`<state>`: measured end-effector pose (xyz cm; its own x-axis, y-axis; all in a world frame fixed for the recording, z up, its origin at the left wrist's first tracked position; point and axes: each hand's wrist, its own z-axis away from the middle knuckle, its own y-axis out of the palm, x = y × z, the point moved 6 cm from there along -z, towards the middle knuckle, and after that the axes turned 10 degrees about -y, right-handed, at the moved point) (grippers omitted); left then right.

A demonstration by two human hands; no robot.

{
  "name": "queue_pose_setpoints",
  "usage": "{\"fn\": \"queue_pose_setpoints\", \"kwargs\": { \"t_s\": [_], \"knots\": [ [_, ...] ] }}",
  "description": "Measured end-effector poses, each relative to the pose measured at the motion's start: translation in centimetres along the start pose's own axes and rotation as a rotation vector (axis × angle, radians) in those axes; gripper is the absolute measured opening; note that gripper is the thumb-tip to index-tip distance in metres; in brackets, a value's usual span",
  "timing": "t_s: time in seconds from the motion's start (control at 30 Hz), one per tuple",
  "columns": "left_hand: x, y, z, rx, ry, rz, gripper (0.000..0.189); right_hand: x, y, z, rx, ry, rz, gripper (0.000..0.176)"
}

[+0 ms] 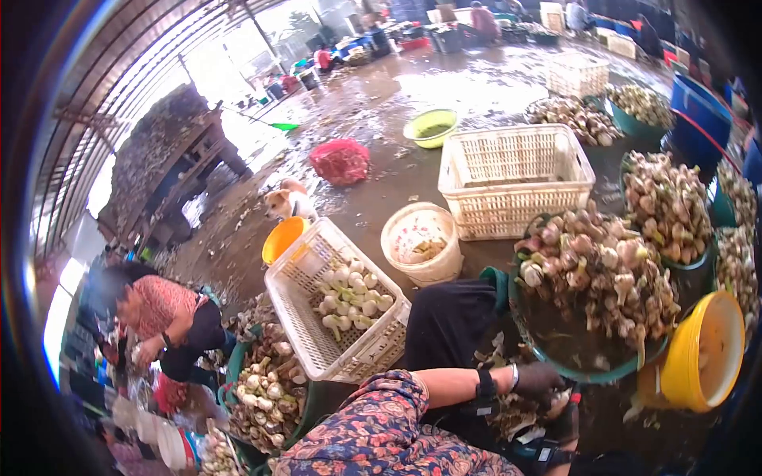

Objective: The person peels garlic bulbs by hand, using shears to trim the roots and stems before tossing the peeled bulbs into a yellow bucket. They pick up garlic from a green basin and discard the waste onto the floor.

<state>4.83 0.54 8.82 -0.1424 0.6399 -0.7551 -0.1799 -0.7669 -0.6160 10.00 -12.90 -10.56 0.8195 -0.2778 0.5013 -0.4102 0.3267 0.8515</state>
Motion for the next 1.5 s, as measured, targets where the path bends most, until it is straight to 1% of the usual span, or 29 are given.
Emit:
{"fn": "queue_pose_setpoints", "kwargs": {
  "t_s": [0.07, 0.1, 0.13, 0.2, 0.23, 0.3, 0.33, 0.4, 0.47, 0.53, 0.57, 0.6, 0.67, 0.7, 0.73, 0.8, 0.93, 1.0, 1.03, 1.1, 1.13, 1.2, 1.23, 1.33, 1.37, 1.4, 1.43, 1.47, 1.5],
  "knots": [
    [1.6, 0.9, -0.3, 0.044, -0.194, 0.024, 0.029, 1.8, 6.1, -0.9, -0.045, -0.048, 0.571, 0.038],
    [1.5, 0.5, 0.4, -0.04, -0.166, 0.118, 0.02, 0.0, 0.9, -0.5, -0.267, 0.071, 0.088, 0.036],
    [2.2, 1.5, 0.3, -0.034, -0.167, 0.121, 0.02, -0.1, 0.7, -0.2, -0.273, 0.072, 0.085, 0.036],
    [4.4, 2.8, -0.1, -0.159, -0.234, 0.236, 0.02, 2.7, 9.8, -0.2, -0.27, 0.01, 0.286, 0.038],
    [4.4, 3.1, -0.1, -0.159, -0.235, 0.236, 0.02, 2.8, 10.2, -0.2, -0.27, 0.011, 0.286, 0.038],
    [4.7, 2.4, 0.0, -0.307, -0.315, 0.234, 0.022, 2.7, 10.0, -0.3, -0.382, 0.052, 0.18, 0.035],
    [4.7, 2.5, 0.0, -0.306, -0.313, 0.233, 0.022, 2.4, 8.7, -0.5, -0.382, 0.05, 0.18, 0.035],
    [5.4, 2.9, -0.4, -0.315, -0.332, 0.565, 0.022, 2.3, 5.6, -1.2, -0.357, -0.08, 0.373, 0.031],
    [6.7, 3.9, -1.3, -0.25, -0.338, 0.567, 0.029, 1.3, 3.8, -1.5, -0.427, -0.09, 0.26, 0.032],
    [4.1, 2.3, -0.3, -0.362, -0.049, 0.495, 0.04, 1.2, 3.4, -1.2, -0.261, -0.164, 0.457, 0.048],
    [2.9, 1.7, 0.2, -0.195, -0.071, 0.435, 0.038, 2.2, 9.0, -0.5, -0.222, 0.259, 0.126, 0.061],
    [2.3, 0.6, 0.5, -0.196, -0.064, 0.43, 0.038, 2.1, 9.5, -0.5, -0.218, 0.252, 0.129, 0.061],
    [2.8, 0.7, 0.3, 0.035, -0.301, 0.275, 0.031, 2.5, 9.3, -0.3, -0.245, 0.204, 0.278, 0.067],
    [3.7, 1.4, 0.2, -0.07, -0.275, 0.338, 0.025, 2.1, 8.5, -0.2, -0.319, 0.196, 0.164, 0.061],
    [4.2, 1.9, -0.1, -0.069, -0.273, 0.335, 0.025, 1.2, 7.5, -0.4, -0.318, 0.192, 0.163, 0.061],
    [5.4, 2.1, -0.3, -0.15, -0.399, 0.214, 0.022, 0.0, 4.6, -0.8, -0.418, 0.136, 0.106, 0.056],
    [5.7, 2.7, -0.3, -0.303, -0.324, 0.205, 0.02, 0.4, 3.9, -0.9, -0.3, 0.118, 0.178, 0.044],
    [7.4, 3.4, -0.4, -0.363, -0.396, 0.488, 0.024, 3.2, 8.1, -1.4, -0.14, -0.258, 0.752, 0.036],
    [7.5, 3.4, -0.5, -0.362, -0.393, 0.486, 0.024, 3.4, 8.2, -1.3, -0.141, -0.261, 0.752, 0.036],
    [7.2, 2.6, -0.1, -0.399, -0.445, 0.586, 0.024, 4.2, 9.4, -1.2, -0.1, -0.275, 0.868, 0.047],
    [9.8, 4.0, -1.1, -0.341, -0.579, 0.633, 0.025, 4.3, 10.1, -1.0, -0.102, -0.276, 0.87, 0.047],
    [9.8, 3.7, -0.8, -0.273, -0.605, 0.861, 0.029, 6.0, 16.1, -0.7, -0.05, -0.398, 0.721, 0.064],
    [9.8, 3.0, -0.5, -0.274, -0.599, 0.857, 0.029, 6.3, 17.1, -0.6, 0.0, -0.389, 0.713, 0.07],
    [10.6, 3.2, -0.3, -0.246, -0.48, 0.929, 0.032, 6.5, 17.2, -0.4, 0.041, -0.417, 0.692, 0.068],
    [12.3, 3.7, -0.6, -0.396, -0.307, 0.768, 0.034, 6.2, 16.3, -0.4, 0.04, -0.423, 0.695, 0.068],
    [11.1, 2.4, 0.0, -0.537, -0.137, 0.602, 0.035, 5.6, 14.8, -0.2, -0.028, -0.426, 0.845, 0.063],
    [12.6, 3.5, -0.3, -0.373, -0.434, 0.962, 0.035, 5.2, 13.3, 0.1, -0.099, -0.425, 0.994, 0.059],
    [11.5, 2.4, -0.2, -0.372, -0.431, 0.962, 0.035, 5.5, 14.2, 0.1, -0.1, -0.427, 0.997, 0.059],
    [10.9, 1.9, -0.1, -0.327, -0.48, 0.875, 0.034, 6.2, 17.0, 0.2, -0.02, -0.571, 1.412, 0.055]
  ]
}}
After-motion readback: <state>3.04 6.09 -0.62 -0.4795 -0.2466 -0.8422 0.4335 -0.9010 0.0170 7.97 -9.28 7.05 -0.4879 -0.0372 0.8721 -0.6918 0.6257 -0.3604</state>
